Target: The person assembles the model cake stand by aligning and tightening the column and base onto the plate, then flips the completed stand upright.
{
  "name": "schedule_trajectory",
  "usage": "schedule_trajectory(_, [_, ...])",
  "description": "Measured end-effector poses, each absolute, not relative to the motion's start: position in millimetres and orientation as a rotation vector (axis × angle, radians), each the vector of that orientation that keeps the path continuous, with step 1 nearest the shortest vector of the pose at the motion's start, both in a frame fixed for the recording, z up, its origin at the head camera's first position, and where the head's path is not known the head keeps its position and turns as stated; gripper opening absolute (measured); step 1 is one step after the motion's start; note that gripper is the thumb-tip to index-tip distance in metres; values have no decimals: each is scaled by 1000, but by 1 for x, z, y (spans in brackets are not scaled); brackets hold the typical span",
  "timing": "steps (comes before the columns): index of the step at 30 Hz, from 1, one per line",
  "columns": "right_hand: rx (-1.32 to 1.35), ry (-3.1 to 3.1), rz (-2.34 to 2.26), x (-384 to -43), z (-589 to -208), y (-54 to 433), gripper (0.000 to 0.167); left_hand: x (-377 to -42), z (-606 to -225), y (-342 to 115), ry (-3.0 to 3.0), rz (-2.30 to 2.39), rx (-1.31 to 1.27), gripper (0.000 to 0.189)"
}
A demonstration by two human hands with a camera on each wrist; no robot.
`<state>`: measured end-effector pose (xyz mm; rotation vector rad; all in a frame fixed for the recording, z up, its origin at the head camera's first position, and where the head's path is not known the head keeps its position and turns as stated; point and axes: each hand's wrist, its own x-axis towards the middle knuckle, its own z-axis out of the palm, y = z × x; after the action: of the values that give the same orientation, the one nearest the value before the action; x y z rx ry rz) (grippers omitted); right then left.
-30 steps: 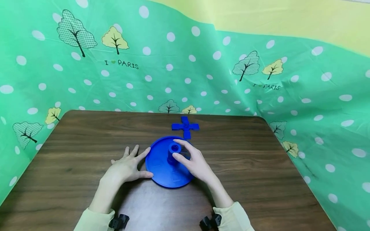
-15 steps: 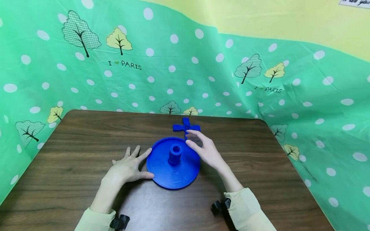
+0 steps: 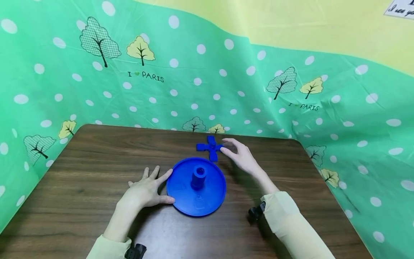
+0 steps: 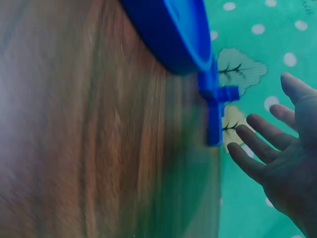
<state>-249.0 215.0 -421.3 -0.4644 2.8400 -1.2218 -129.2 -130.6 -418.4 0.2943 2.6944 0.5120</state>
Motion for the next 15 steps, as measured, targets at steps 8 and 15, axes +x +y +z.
schedule_trajectory(8, [-456,2846,-1138,-277,-435,218,52,-129,-418,-131,2693,513,288,101])
schedule_trajectory(15, [-457,2852,-1014,-291,-441,217,51,-129,-418,-130,2701,509,293,101])
